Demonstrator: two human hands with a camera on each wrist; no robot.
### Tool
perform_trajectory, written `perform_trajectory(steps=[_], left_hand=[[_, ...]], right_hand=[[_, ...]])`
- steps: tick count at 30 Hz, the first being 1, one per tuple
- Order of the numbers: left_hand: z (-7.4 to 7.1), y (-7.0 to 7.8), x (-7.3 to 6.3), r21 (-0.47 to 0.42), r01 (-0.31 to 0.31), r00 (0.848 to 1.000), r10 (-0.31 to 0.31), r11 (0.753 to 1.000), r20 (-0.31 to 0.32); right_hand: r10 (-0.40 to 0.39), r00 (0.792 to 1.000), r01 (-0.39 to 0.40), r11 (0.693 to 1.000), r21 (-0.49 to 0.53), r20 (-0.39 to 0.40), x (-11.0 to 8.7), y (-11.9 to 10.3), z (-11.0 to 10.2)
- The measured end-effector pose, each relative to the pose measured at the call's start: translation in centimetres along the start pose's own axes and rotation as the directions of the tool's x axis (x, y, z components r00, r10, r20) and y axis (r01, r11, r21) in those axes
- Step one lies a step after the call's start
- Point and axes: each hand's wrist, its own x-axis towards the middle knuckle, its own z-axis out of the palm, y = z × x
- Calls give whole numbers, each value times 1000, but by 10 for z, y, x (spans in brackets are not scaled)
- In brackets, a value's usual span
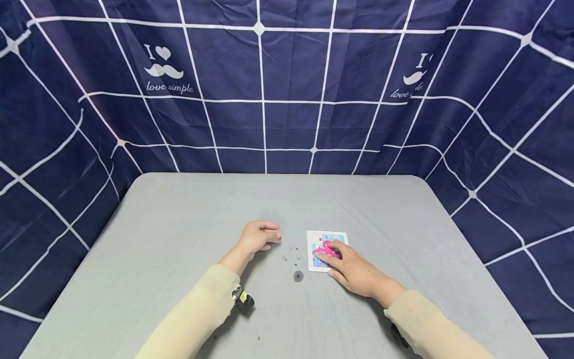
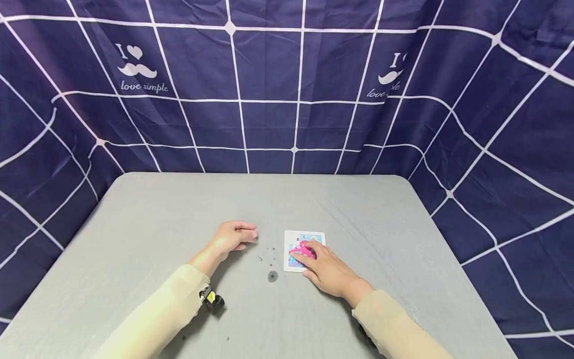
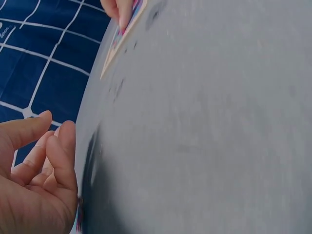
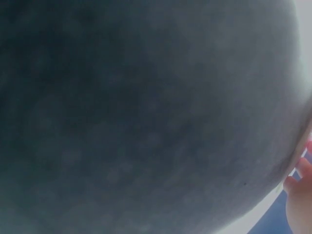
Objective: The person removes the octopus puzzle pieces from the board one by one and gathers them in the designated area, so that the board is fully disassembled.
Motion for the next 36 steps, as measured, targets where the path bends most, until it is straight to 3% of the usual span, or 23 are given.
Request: perform_trajectory(steps=[21,36], left_hand=[[56,11,10,-24,-32,995,34,999,94],[71,11,12,-12,-30,994,31,999,108]], right_hand=[[-18,1000,18,999,-32,-6,1,-3,-3],[15,1000,-17,995,-97,-25,-1,-6,1]])
